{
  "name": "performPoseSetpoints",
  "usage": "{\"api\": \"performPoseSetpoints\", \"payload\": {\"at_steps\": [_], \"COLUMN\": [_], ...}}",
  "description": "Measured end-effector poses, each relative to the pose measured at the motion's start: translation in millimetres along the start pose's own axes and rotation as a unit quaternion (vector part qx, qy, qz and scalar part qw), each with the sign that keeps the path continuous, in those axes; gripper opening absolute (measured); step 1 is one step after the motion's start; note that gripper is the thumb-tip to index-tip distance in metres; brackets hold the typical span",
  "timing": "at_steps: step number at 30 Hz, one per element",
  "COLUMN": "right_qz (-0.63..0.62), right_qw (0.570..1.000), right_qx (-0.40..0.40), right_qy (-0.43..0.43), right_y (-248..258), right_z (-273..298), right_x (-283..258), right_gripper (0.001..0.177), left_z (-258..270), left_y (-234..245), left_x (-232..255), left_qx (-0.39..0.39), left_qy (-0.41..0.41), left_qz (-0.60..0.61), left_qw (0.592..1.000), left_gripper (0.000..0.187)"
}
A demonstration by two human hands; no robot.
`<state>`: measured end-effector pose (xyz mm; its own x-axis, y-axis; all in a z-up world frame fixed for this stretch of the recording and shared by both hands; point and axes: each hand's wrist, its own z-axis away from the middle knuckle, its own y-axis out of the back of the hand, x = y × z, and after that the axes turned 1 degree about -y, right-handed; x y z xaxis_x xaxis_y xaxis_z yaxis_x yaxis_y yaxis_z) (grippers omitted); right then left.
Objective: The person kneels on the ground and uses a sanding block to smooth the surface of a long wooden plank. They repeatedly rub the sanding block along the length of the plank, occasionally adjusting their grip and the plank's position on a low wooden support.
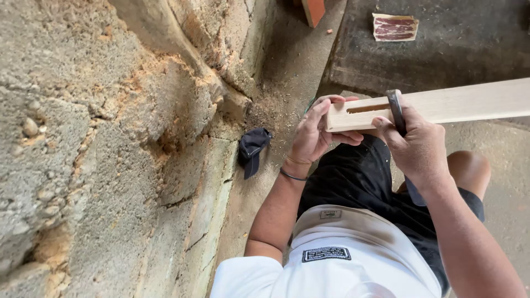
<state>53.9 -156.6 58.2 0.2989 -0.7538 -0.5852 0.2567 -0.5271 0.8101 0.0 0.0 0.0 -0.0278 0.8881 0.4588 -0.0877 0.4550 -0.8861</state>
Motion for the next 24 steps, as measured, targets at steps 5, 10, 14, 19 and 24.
{"api": "performPoseSetpoints", "payload": {"at_steps": [5,10,14,19,24], "right_qz": [-0.038,-0.02,-0.03,-0.032,-0.065], "right_qw": [0.999,0.998,0.999,0.998,0.99], "right_qx": [-0.004,0.008,-0.001,-0.023,0.069], "right_qy": [0.034,0.06,0.045,0.048,0.102], "right_y": [3.1,0.3,2.8,10.4,26.8], "right_z": [-1.7,-5.4,-6.8,-16.2,-29.7], "right_x": [1.7,7.2,4.4,11.5,29.1], "right_gripper": [0.03,0.035,0.04,0.051,0.052], "left_z": [-8.2,-1.1,4.0,-9.8,-32.1], "left_y": [17.7,14.3,-34.4,-30.9,-27.7], "left_x": [-0.2,10.1,7.1,-10.3,1.3], "left_qx": [0.119,0.266,0.222,0.196,0.118], "left_qy": [-0.011,-0.044,0.053,-0.046,-0.13], "left_qz": [-0.12,-0.347,-0.28,-0.122,-0.147], "left_qw": [0.986,0.898,0.932,0.972,0.973], "left_gripper": [0.03,0.042,0.062,0.037,0.023]}}
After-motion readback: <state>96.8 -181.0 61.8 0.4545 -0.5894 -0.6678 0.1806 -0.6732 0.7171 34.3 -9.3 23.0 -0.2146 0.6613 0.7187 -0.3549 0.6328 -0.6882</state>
